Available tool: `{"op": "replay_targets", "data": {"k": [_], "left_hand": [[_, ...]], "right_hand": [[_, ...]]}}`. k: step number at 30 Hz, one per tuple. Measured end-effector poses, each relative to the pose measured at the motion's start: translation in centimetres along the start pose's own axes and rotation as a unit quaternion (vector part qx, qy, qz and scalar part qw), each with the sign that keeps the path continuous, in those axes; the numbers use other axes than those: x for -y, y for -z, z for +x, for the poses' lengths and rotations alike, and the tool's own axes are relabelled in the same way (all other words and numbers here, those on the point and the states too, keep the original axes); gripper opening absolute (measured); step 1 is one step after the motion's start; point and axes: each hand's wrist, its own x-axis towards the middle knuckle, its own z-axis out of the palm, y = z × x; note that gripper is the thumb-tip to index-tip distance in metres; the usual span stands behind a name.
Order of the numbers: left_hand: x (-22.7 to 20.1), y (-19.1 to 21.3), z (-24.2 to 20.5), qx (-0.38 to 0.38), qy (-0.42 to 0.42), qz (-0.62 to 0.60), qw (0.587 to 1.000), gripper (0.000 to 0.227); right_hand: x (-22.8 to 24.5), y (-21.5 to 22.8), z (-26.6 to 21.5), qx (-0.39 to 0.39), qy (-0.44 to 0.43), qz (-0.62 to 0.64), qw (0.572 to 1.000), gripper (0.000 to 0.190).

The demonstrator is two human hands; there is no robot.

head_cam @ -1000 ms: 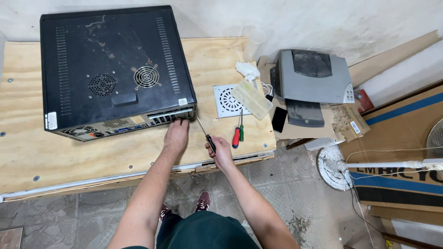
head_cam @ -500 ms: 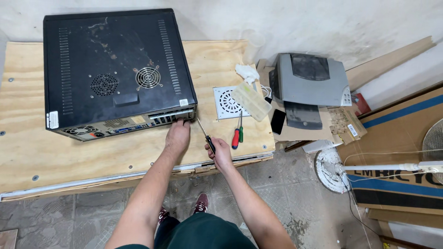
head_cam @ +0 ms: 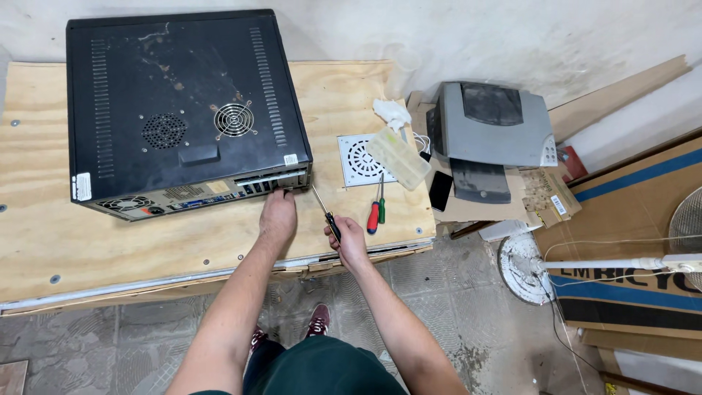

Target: The person closes the side panel of a desktop computer case, connects an internal cable, and then uses a screwdriver to fasten screws on the back of the case.

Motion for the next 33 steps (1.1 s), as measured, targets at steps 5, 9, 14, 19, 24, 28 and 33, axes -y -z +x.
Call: {"op": "replay_targets", "data": {"k": [5, 9, 14, 19, 24, 28, 33], "left_hand": [[2.0, -0.7, -0.3, -0.033, -0.092, 0.097, 0.990, 0.036], [2.6, -1.1, -0.8, -0.098, -0.143, 0.124, 0.977, 0.030], [3.8, -2.5, -1.0, -0.222, -0.215, 0.230, 0.923, 0.020], [1.1, 1.9, -3.2, -0.148, -0.169, 0.184, 0.957, 0.027], [5.0, 0.4, -1.0, -0.050, 0.003, -0.189, 0.981, 0.025], [5.2, 4.7, -3.4, -0.039, 0.109, -0.481, 0.869, 0.021], [8.6, 9.2, -3.9, -0.074, 0.103, -0.670, 0.732, 0.019]], "right_hand": [[0.1, -0.1, -0.4, -0.002, 0.003, -0.007, 1.000, 0.021], [-0.3, -0.2, 0.0, 0.003, 0.011, -0.032, 0.999, 0.021], [-1.0, -0.1, 0.0, 0.006, 0.030, -0.072, 0.997, 0.020], [-1.0, -0.2, -0.5, 0.014, 0.055, -0.146, 0.988, 0.017], [-2.3, -1.8, -2.1, 0.065, 0.110, -0.258, 0.958, 0.028], [-0.2, -6.3, -6.0, 0.090, 0.145, -0.330, 0.928, 0.037], [-0.8, -12.3, -8.9, 0.113, 0.187, -0.404, 0.888, 0.034]]}}
